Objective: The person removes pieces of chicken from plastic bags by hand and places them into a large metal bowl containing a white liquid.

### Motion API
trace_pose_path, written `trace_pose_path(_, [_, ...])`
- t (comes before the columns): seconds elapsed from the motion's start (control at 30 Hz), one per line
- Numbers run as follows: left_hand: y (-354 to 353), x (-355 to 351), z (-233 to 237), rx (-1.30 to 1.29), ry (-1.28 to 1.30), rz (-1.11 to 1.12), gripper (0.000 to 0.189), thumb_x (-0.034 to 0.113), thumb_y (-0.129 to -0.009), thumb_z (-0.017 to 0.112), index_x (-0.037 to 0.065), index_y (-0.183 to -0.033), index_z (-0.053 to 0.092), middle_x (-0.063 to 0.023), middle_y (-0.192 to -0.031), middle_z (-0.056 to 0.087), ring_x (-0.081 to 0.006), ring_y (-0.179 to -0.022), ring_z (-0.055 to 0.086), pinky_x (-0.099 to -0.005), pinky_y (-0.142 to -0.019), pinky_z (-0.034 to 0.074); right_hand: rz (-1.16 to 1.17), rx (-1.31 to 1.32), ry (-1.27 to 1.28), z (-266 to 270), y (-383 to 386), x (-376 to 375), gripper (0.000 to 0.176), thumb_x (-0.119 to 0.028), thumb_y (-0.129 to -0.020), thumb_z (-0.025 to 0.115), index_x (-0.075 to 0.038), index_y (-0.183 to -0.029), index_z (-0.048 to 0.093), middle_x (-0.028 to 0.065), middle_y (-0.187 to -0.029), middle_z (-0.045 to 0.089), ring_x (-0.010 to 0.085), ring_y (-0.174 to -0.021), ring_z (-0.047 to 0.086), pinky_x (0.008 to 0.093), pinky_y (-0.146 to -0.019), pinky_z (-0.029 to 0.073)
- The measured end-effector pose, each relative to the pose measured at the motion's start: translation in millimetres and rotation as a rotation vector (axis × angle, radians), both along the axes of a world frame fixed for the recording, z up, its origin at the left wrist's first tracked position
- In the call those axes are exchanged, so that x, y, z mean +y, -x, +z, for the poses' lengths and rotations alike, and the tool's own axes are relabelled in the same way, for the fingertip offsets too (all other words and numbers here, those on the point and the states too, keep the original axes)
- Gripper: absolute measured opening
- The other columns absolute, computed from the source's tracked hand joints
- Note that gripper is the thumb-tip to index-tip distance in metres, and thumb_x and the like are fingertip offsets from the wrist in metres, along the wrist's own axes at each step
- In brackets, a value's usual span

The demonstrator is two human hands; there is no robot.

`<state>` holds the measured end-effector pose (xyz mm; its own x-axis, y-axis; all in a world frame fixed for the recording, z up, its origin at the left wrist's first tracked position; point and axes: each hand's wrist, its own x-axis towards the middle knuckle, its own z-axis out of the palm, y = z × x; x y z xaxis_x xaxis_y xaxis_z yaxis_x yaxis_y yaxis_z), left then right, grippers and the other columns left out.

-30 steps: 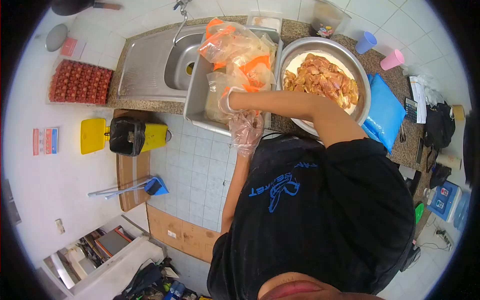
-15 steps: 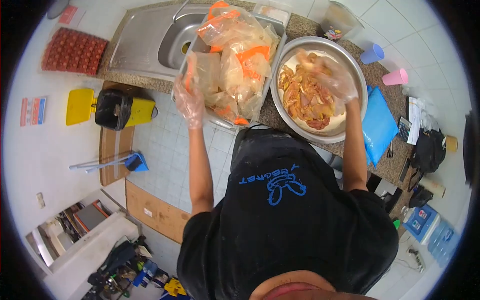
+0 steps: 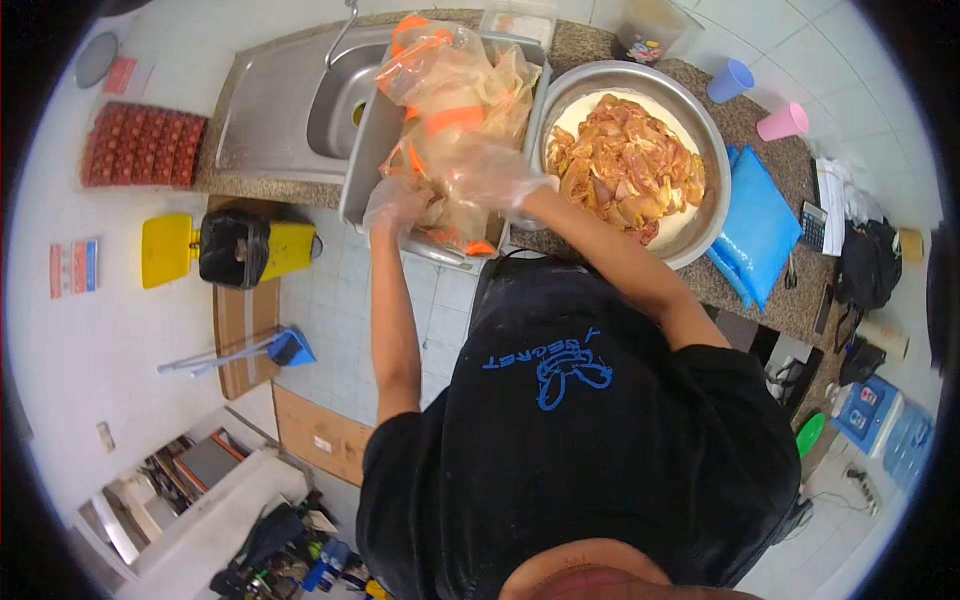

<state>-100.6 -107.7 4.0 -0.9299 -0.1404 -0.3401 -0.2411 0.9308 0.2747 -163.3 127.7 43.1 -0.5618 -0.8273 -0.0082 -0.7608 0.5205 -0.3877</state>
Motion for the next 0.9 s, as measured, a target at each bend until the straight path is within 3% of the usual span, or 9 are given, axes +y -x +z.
trace_pose_path(0.07, [-10,2,39,0.049,-0.496,0.109,0.051,0.026,-0.084,0.065,0.007,-0.131,0.065,-0.0217,-0.121,0.072,-0.0388,-0.111,0.07,-0.0473,-0.097,0.054,0.083,-0.052,0.26,-39,-4,-40,0.049,-0.022,-0.094,0.065,-0.017,-0.142,0.06,0.0101,-0.143,0.062,0.0332,-0.129,0.059,0.0442,-0.111,0.046])
trace_pose_path(0.2, [-40,24,43,0.472,-0.432,0.202,0.063,0.023,-0.083,0.065,0.01,-0.144,0.057,-0.0223,-0.129,0.068,-0.0407,-0.115,0.067,-0.0491,-0.1,0.052,0.137,-0.137,0.371,-116,1,-99,0.049,-0.015,-0.095,0.064,-0.019,-0.143,0.06,0.0075,-0.143,0.063,0.0309,-0.128,0.06,0.0416,-0.108,0.048])
trace_pose_path(0.27, [-42,32,32,0.528,-0.269,0.119,0.073,0.02,-0.081,0.067,0.009,-0.151,0.049,-0.0218,-0.141,0.061,-0.0426,-0.128,0.06,-0.0491,-0.107,0.047,0.365,-0.662,0.598,-163,17,-106,0.046,-0.013,-0.098,0.062,-0.021,-0.143,0.061,0.0085,-0.14,0.066,0.0302,-0.123,0.064,0.0391,-0.105,0.05])
trace_pose_path(0.37, [-43,40,39,0.482,-0.387,0.007,0.076,0.02,-0.079,0.07,0.004,-0.15,0.048,-0.0231,-0.148,0.055,-0.0437,-0.138,0.05,-0.0483,-0.114,0.042,0.11,-0.815,0.287,-120,36,-66,0.042,-0.016,-0.099,0.061,-0.018,-0.141,0.063,0.0107,-0.132,0.07,0.03,-0.118,0.067,0.0395,-0.103,0.051])
trace_pose_path(0.47, [-44,39,21,0.397,-0.412,-0.002,0.076,0.02,-0.078,0.072,0.002,-0.148,0.049,-0.0259,-0.148,0.054,-0.0409,-0.14,0.049,-0.0465,-0.116,0.041,0.061,-0.481,0.248,-12,41,-21,0.039,-0.02,-0.1,0.06,-0.011,-0.138,0.064,0.0137,-0.128,0.071,0.0312,-0.114,0.069,0.0418,-0.1,0.053])
trace_pose_path(0.53, [-42,44,24,0.315,-0.392,0.06,0.074,0.02,-0.079,0.071,0.002,-0.147,0.051,-0.0266,-0.146,0.055,-0.0405,-0.138,0.051,-0.0464,-0.114,0.042,-0.497,-0.202,-0.002,5,41,-25,0.039,-0.028,-0.099,0.06,-0.011,-0.134,0.065,0.017,-0.128,0.07,0.0337,-0.115,0.068,0.0449,-0.098,0.054])
trace_pose_path(0.7, [-39,40,52,0.677,-0.292,0.079,0.061,0.025,-0.085,0.066,0.003,-0.141,0.057,-0.0289,-0.135,0.062,-0.0429,-0.123,0.061,-0.0498,-0.103,0.05,-0.359,0.032,0.011,-126,26,-89,0.04,-0.034,-0.096,0.058,-0.011,-0.129,0.066,0.0187,-0.127,0.069,0.0384,-0.116,0.067,0.0456,-0.099,0.053])
trace_pose_path(0.83, [-40,37,59,0.813,-0.115,-0.004,0.058,0.028,-0.088,0.064,0.004,-0.14,0.058,-0.0296,-0.127,0.066,-0.0451,-0.113,0.065,-0.0523,-0.1,0.05,-0.327,-0.445,0.27,-64,-38,-87,0.045,-0.031,-0.094,0.06,-0.005,-0.131,0.064,0.0197,-0.128,0.069,0.0401,-0.118,0.067,0.0459,-0.099,0.052])
trace_pose_path(0.9, [-41,28,43,0.588,-0.254,0.017,0.057,0.033,-0.09,0.063,0.005,-0.14,0.059,-0.0289,-0.118,0.07,-0.0457,-0.104,0.068,-0.0538,-0.098,0.051,-0.306,-0.265,0.105,-71,-62,-92,0.045,-0.031,-0.094,0.059,-0.005,-0.13,0.065,0.0208,-0.127,0.069,0.038,-0.12,0.066,0.0435,-0.101,0.052])
